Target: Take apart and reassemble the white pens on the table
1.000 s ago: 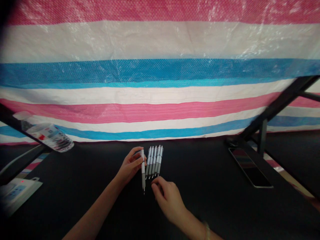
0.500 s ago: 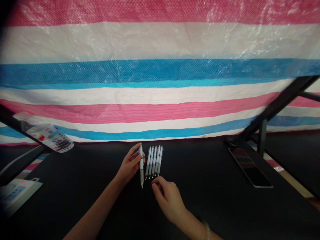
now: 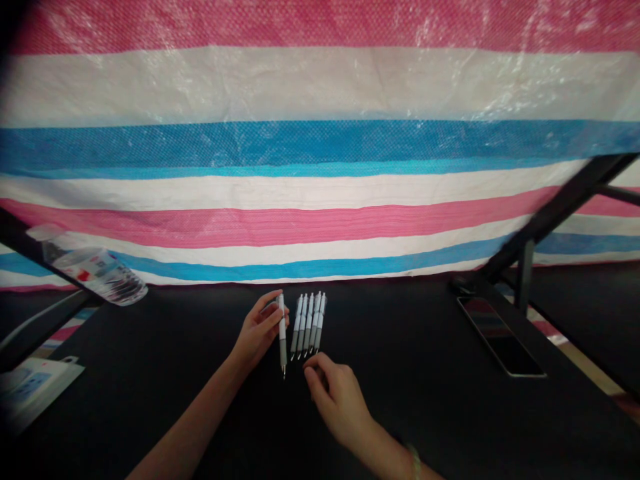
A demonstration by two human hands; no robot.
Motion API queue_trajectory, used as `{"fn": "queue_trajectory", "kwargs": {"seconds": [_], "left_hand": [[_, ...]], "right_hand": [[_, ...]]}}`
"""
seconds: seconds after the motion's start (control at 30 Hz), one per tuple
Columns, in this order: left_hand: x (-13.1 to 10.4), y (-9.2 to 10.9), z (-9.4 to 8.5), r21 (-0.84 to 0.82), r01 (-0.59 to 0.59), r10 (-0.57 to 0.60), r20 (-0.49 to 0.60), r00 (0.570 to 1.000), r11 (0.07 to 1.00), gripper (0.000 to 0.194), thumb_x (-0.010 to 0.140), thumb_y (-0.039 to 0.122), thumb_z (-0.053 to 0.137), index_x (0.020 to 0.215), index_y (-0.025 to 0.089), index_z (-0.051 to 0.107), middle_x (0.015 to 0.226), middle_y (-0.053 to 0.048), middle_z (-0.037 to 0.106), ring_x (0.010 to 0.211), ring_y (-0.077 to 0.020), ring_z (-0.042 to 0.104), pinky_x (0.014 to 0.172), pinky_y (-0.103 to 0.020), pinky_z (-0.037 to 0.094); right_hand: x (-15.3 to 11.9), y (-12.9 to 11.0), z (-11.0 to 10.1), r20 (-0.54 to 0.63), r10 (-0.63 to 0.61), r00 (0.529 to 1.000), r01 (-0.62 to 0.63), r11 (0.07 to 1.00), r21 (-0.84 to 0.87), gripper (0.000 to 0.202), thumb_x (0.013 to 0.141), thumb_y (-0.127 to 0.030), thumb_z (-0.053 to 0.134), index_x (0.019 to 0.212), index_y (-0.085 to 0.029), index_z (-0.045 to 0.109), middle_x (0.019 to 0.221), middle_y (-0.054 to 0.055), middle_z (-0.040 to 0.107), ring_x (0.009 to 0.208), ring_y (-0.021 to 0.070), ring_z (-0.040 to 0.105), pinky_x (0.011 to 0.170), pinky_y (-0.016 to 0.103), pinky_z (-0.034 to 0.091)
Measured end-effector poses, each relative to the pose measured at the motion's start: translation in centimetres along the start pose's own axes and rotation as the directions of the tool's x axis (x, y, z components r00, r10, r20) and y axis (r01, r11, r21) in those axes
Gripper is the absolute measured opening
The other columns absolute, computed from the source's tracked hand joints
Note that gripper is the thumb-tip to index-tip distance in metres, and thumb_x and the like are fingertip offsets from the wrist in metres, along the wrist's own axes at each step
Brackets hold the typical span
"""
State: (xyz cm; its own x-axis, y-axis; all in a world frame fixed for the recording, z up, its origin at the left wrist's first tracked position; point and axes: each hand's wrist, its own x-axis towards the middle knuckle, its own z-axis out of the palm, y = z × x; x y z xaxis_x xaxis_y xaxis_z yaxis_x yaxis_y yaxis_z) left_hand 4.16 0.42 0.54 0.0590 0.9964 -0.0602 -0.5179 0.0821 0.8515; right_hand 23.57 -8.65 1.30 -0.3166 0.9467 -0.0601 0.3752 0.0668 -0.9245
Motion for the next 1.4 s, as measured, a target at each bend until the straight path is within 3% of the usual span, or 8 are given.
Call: {"fn": "queue_trajectory", "kwargs": {"seconds": [0.13,0.57,0.7,0.8,0.87,1.0,1.23,1.4], "left_hand": [[0.0,0.0,-0.1,-0.031,-0.021,0.021,0.013,1.000,0.999,0.055,0.073,0.026,0.085,0.123,0.026,0.062,0.085,0.001,0.069,0.069,-0.0112,0.066,0.067,-0.024,0.053],[0.1,0.1,-0.1,0.041,-0.032,0.035,-0.065,0.997,0.999,0.049,0.070,0.028,0.086,0.115,0.024,0.067,0.083,0.001,0.070,0.068,-0.0122,0.067,0.067,-0.025,0.054],[0.2,0.0,-0.4,0.228,-0.129,0.161,-0.126,0.979,0.965,0.048,0.070,0.030,0.085,0.115,0.024,0.070,0.093,-0.001,0.068,0.067,-0.0123,0.066,0.065,-0.026,0.054],[0.3,-0.2,-0.7,0.479,-0.254,0.352,-0.125,0.928,0.840,0.052,0.068,0.027,0.086,0.118,0.026,0.071,0.100,-0.001,0.062,0.066,-0.0102,0.062,0.060,-0.023,0.053],[0.2,-0.4,-0.7,0.588,-0.280,0.403,-0.086,0.911,0.759,0.050,0.070,0.026,0.084,0.119,0.027,0.071,0.097,-0.001,0.060,0.068,-0.0113,0.062,0.059,-0.022,0.053],[0.2,-0.5,-0.8,0.609,-0.270,0.383,-0.060,0.922,0.746,0.036,0.076,0.023,0.078,0.111,0.025,0.074,0.096,-0.003,0.062,0.075,-0.0149,0.063,0.063,-0.024,0.055],[0.7,-0.9,-0.9,0.487,-0.233,0.268,-0.002,0.964,0.842,0.038,0.074,0.014,0.074,0.111,0.021,0.072,0.100,-0.006,0.068,0.081,-0.0180,0.070,0.077,-0.033,0.058],[0.9,-1.0,-1.0,0.403,-0.224,0.221,0.055,0.974,0.887,0.040,0.074,0.014,0.071,0.113,0.019,0.069,0.109,-0.010,0.071,0.099,-0.0235,0.071,0.093,-0.041,0.055]], "right_hand": [[0.0,-0.1,-0.1,0.000,-0.009,1.000,0.009,1.000,-0.003,0.029,0.102,-0.042,0.043,0.096,-0.019,0.061,0.063,-0.003,0.056,0.052,0.0119,0.055,0.049,0.021,0.037],[0.1,-0.1,-0.1,-0.009,-0.015,1.000,0.015,1.000,0.012,0.032,0.101,-0.044,0.043,0.095,-0.020,0.062,0.062,-0.003,0.057,0.053,0.0120,0.055,0.049,0.020,0.038],[0.0,-0.2,-0.1,-0.010,-0.018,1.000,0.018,1.000,0.015,0.031,0.101,-0.044,0.043,0.094,-0.020,0.061,0.063,-0.003,0.057,0.052,0.0118,0.056,0.049,0.021,0.038],[0.0,-0.2,-0.1,-0.008,-0.009,1.000,0.009,1.000,0.019,0.031,0.101,-0.043,0.043,0.095,-0.019,0.061,0.063,-0.003,0.057,0.051,0.0117,0.056,0.049,0.021,0.038],[0.0,-0.2,-0.1,-0.011,-0.005,1.000,0.005,1.000,0.019,0.031,0.101,-0.044,0.043,0.095,-0.019,0.061,0.063,-0.003,0.057,0.051,0.0117,0.056,0.049,0.021,0.038],[0.2,0.0,-0.3,-0.035,-0.028,0.999,0.028,1.000,0.013,0.032,0.101,-0.044,0.043,0.096,-0.019,0.062,0.062,-0.003,0.058,0.051,0.0117,0.055,0.049,0.021,0.039],[1.4,0.6,-1.8,-0.194,-0.118,0.974,0.096,0.989,-0.116,0.032,0.100,-0.043,0.045,0.096,-0.019,0.065,0.066,0.000,0.063,0.059,0.0149,0.059,0.056,0.024,0.042],[2.4,1.5,-2.7,-0.280,-0.177,0.944,0.118,0.969,-0.215,0.028,0.099,-0.038,0.046,0.096,-0.019,0.067,0.079,0.004,0.067,0.072,0.0183,0.063,0.064,0.026,0.046]]}}
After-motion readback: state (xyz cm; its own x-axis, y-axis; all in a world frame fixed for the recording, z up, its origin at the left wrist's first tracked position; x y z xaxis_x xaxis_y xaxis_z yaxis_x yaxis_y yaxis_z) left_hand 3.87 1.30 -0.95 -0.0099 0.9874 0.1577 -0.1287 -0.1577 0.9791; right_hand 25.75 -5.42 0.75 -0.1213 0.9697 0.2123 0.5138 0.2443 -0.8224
